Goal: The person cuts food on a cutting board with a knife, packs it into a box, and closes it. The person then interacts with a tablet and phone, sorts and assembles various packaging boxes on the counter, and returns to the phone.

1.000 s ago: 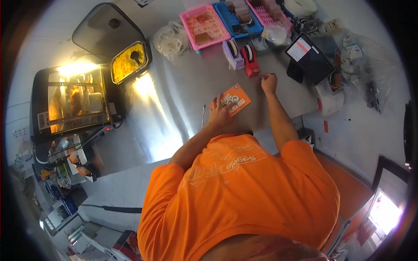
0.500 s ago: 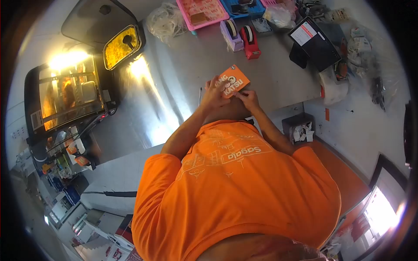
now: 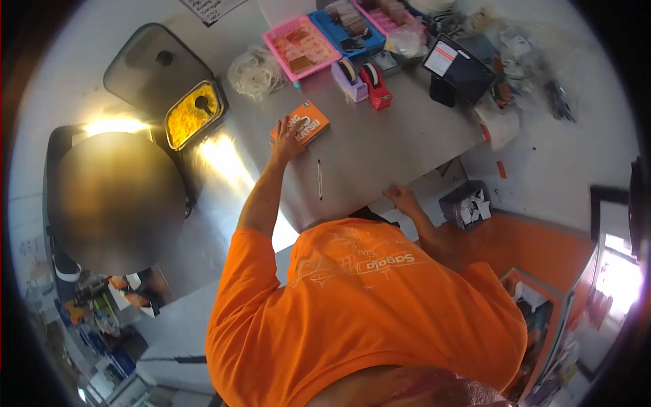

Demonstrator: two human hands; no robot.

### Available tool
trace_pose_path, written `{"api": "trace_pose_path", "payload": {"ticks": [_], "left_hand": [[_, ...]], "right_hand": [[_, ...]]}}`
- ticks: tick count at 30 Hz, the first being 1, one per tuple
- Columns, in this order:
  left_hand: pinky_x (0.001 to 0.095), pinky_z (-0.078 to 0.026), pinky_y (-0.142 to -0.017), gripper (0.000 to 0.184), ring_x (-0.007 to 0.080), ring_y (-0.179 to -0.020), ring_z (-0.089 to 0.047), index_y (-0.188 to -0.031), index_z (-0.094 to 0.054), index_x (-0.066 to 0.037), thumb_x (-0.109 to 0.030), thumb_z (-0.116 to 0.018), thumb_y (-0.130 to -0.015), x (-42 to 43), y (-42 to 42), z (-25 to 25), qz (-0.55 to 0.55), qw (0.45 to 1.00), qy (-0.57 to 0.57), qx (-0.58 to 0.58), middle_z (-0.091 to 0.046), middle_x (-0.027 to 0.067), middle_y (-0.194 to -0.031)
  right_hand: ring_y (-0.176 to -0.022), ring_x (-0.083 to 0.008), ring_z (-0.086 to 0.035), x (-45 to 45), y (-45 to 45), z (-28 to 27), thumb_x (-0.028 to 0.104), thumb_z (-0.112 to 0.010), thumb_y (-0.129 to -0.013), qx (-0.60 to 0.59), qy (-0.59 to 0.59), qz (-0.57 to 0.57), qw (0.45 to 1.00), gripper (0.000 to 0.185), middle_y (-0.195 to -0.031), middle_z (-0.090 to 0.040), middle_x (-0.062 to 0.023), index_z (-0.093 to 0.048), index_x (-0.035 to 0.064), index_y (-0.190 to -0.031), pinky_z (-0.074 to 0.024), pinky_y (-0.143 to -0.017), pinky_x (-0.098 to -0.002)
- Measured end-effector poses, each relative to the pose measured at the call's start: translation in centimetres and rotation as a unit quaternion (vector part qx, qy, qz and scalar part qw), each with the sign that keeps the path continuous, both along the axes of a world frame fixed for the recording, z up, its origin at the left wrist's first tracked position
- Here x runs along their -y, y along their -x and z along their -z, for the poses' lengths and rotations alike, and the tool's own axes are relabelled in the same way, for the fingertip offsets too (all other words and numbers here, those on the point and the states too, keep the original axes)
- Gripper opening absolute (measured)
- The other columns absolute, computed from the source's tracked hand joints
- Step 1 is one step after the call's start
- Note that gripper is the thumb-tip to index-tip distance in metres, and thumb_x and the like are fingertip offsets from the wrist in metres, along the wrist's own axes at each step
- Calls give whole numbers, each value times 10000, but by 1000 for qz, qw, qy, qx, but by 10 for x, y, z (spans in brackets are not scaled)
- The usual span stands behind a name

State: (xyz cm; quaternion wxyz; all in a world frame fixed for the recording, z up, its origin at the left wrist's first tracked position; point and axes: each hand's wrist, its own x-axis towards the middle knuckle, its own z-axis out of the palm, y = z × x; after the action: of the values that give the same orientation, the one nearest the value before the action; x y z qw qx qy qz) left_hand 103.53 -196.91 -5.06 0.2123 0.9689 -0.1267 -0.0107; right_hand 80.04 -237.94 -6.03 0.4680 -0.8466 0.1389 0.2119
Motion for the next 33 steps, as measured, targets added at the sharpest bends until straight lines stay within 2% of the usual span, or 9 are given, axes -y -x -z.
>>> {"api": "trace_pose_path", "payload": {"ticks": [7, 10, 11, 12, 13, 16, 20, 24, 33], "left_hand": [[648, -268, -1177, 496, 354, -1518, -243, -1479, -503, -304, -201, -516, -994, 30, -62, 13, 41, 998, -29, 40, -251, 97, -1655], [478, -204, -1232, 418, 336, -1469, -338, -1390, -564, -85, -206, -454, -1005, 89, -28, -46, -127, 938, 323, 20, -489, 141, -1502], [511, -255, -1194, 443, 342, -1422, -397, -1393, -563, -91, -200, -518, -965, 93, -36, -11, -63, 990, -8, 130, -509, 143, -1473], [532, -287, -1156, 502, 336, -1383, -432, -1414, -542, -104, -212, -583, -925, 121, 13, -102, -92, 994, -39, -43, -514, 128, -1459], [556, -333, -1101, 516, 334, -1338, -476, -1389, -570, -112, -296, -634, -911, 136, -4, -46, -102, 990, -46, 88, -536, 112, -1424], [532, -390, -1044, 380, 369, -1292, -483, -1260, -632, -68, -219, -689, -916, 186, 78, -55, 147, 900, 318, 260, -570, 147, -1338], [493, -463, -990, 324, 353, -1144, -594, -1236, -628, -14, -78, -655, -920, 245, 265, -23, 338, 870, 294, 205, -625, 178, -1253], [357, -535, -911, 296, 219, -1071, -653, -1218, -654, 12, -82, -660, -938, 270, 465, 13, 477, 763, 284, -330, -687, 129, -1140], [315, -541, -853, 298, 188, -923, -691, -1209, -675, -48, -164, -691, -936, 341, 804, 31, 708, 548, 51, -441, -730, 91, -1027]], "right_hand": [[-593, -170, -632, -6, 260, 77, 342, -694, -929, -89, -63, 282, 953, 315, -723, -663, -77, -678, 28, -945, -482, -523, -315], [-661, -203, -674, -62, 386, 58, 396, -670, -928, -189, -67, 410, 890, 348, -830, -711, -103, -683, 57, -1006, -527, -615, -351], [-684, -209, -686, -93, 441, 47, 421, -664, -934, -211, -78, 459, 860, 381, -868, -719, -104, -683, 63, -1063, -541, -635, -366], [-707, -206, -689, -123, 489, 42, 406, -672, -934, -266, -81, 492, 825, 386, -904, -723, -112, -679, 60, -1107, -549, -627, -369], [-730, -202, -691, -149, 519, 38, 391, -679, -935, -311, -95, 521, 789, 397, -940, -728, -121, -675, 58, -1150, -556, -620, -372], [-943, -212, -697, -229, 642, 128, 481, -641, -944, -362, -305, 570, 672, 558, -1222, -685, -95, -576, 124, -1368, -565, -732, -383], [-1002, -225, -674, -306, 714, 41, 520, -610, -945, -318, -407, 661, 545, 580, -1249, -678, -93, -567, 138, -1379, -546, -777, -413], [-1061, -238, -652, -348, 784, 30, 559, -579, -946, -229, -446, 738, 453, 602, -1277, -670, -91, -558, 151, -1389, -526, -823, -442], [-1194, -267, -601, -342, 934, 45, 646, -510, -949, 10, -494, 831, 256, 657, -1338, -652, -87, -538, 181, -1413, -483, -926, -507]]}}
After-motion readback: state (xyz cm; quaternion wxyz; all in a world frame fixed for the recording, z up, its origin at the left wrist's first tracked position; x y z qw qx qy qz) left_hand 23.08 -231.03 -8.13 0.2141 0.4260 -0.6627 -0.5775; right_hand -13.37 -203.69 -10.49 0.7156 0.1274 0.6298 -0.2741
